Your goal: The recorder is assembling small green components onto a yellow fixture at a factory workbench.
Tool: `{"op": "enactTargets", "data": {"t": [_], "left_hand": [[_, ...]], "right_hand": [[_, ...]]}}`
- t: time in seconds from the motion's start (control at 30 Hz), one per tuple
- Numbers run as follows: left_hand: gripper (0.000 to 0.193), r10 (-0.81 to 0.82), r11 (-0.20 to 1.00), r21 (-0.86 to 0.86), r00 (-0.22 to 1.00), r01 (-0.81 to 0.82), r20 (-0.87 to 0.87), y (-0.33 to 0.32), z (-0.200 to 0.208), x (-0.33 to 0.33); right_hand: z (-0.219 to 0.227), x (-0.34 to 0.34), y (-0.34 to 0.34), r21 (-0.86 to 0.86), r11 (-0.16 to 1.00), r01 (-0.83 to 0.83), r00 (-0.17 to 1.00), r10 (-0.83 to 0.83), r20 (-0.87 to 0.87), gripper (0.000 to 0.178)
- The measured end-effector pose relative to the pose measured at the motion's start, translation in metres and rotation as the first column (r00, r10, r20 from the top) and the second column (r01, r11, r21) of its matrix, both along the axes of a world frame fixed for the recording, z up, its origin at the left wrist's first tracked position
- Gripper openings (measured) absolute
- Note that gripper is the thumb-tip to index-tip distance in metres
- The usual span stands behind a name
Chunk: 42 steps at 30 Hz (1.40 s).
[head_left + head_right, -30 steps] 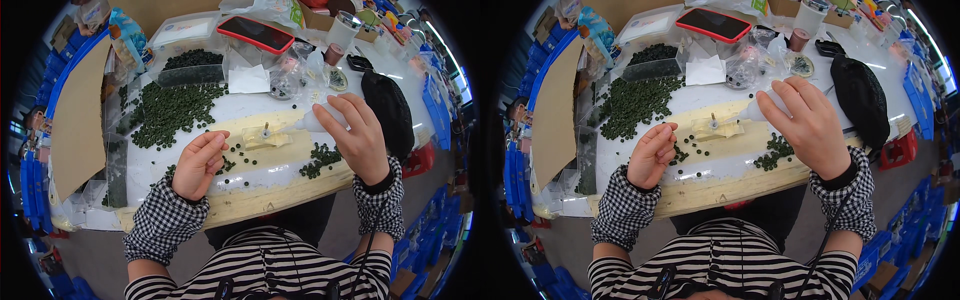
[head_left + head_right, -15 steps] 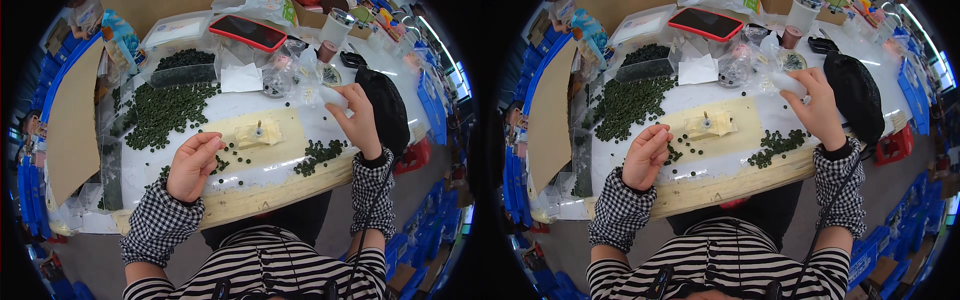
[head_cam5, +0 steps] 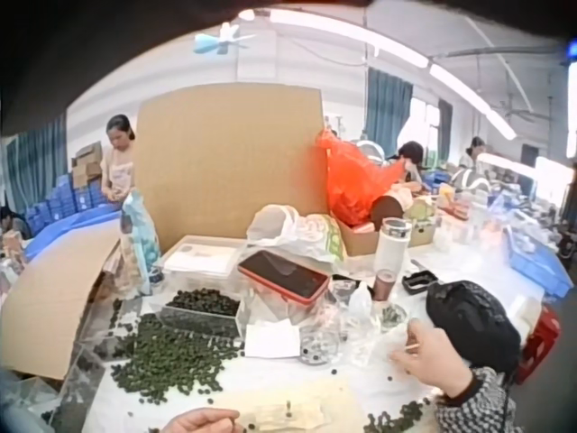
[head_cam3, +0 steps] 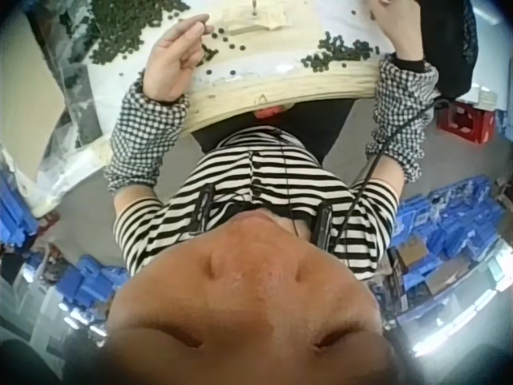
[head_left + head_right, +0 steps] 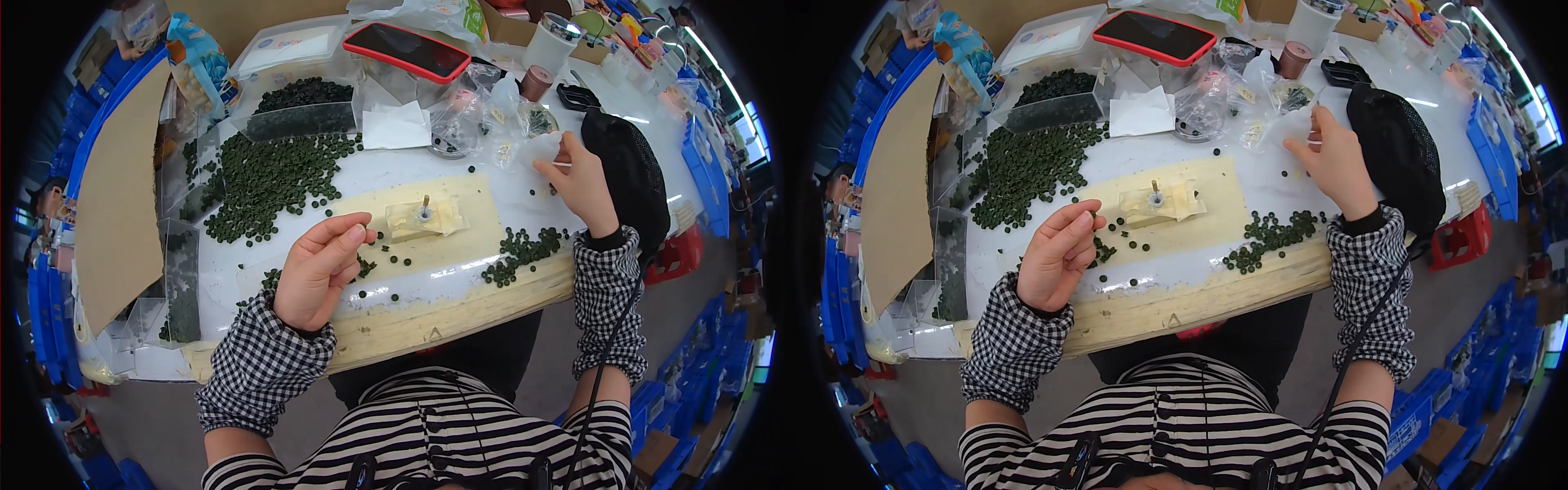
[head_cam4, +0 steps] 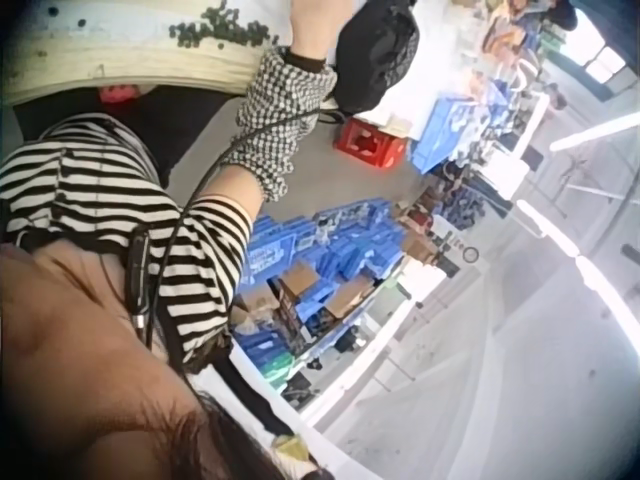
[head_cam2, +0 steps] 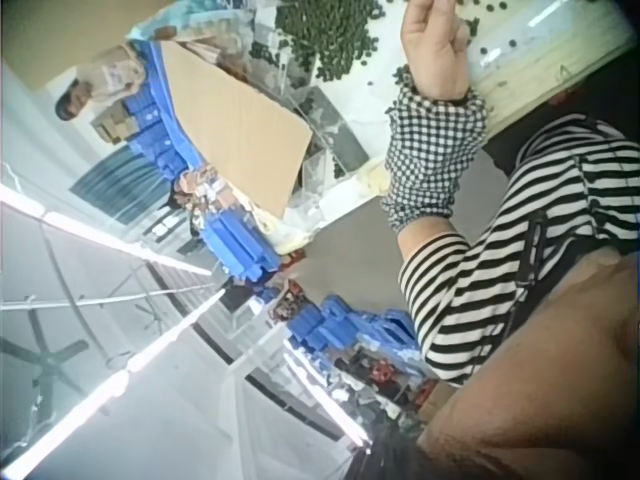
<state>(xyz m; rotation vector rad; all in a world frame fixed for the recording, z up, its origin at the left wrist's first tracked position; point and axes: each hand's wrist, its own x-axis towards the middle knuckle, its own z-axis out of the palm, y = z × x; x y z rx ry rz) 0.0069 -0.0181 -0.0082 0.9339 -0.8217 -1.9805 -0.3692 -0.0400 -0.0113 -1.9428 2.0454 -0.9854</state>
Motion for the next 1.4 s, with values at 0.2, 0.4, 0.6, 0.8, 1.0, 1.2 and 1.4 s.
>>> {"op": "enactTargets", "data": {"t": [0.2, 0.4, 0.6, 0.8, 1.0, 1.2, 1.4], "left_hand": [[0.023, 0.041, 0.999, 0.014, 0.999, -0.041, 0.019, 0.003, 0.002, -0.003], [0.022, -0.053, 0.998, 0.043, 0.997, 0.055, -0.056, 0.002, 0.011, -0.009], [0.022, -0.069, 0.996, 0.042, 0.993, 0.074, -0.097, -0.001, 0.015, -0.017], [0.022, -0.128, 0.990, 0.035, 0.974, 0.137, -0.187, 0.001, 0.009, -0.013], [0.021, -0.139, 0.990, 0.009, 0.977, 0.142, -0.164, 0.003, 0.002, -0.011], [0.019, -0.160, 0.986, 0.025, 0.978, 0.164, -0.135, 0.007, 0.007, -0.013], [0.020, -0.204, 0.976, 0.044, 0.969, 0.212, -0.140, 0.006, 0.004, -0.012]], "right_hand": [[0.044, 0.061, 0.050, -0.179, 0.984, 0.004, 1.000, -0.003, 0.004, 0.020], [0.036, 0.131, 0.047, -0.346, 0.883, -0.318, 0.945, 0.327, -0.033, 0.011], [0.029, 0.150, 0.027, -0.296, 0.888, -0.353, 0.933, 0.357, -0.040, 0.010], [0.024, 0.153, 0.027, -0.271, 0.883, -0.384, 0.914, 0.406, 0.027, 0.009], [0.048, 0.152, 0.040, -0.473, 0.849, -0.237, 0.942, 0.319, 0.101, 0.013], [0.038, 0.163, 0.039, -0.420, 0.844, -0.333, 0.734, 0.511, 0.447, 0.007], [0.021, 0.168, 0.039, -0.364, 0.851, -0.378, 0.563, 0.524, 0.639, 0.008]]}}
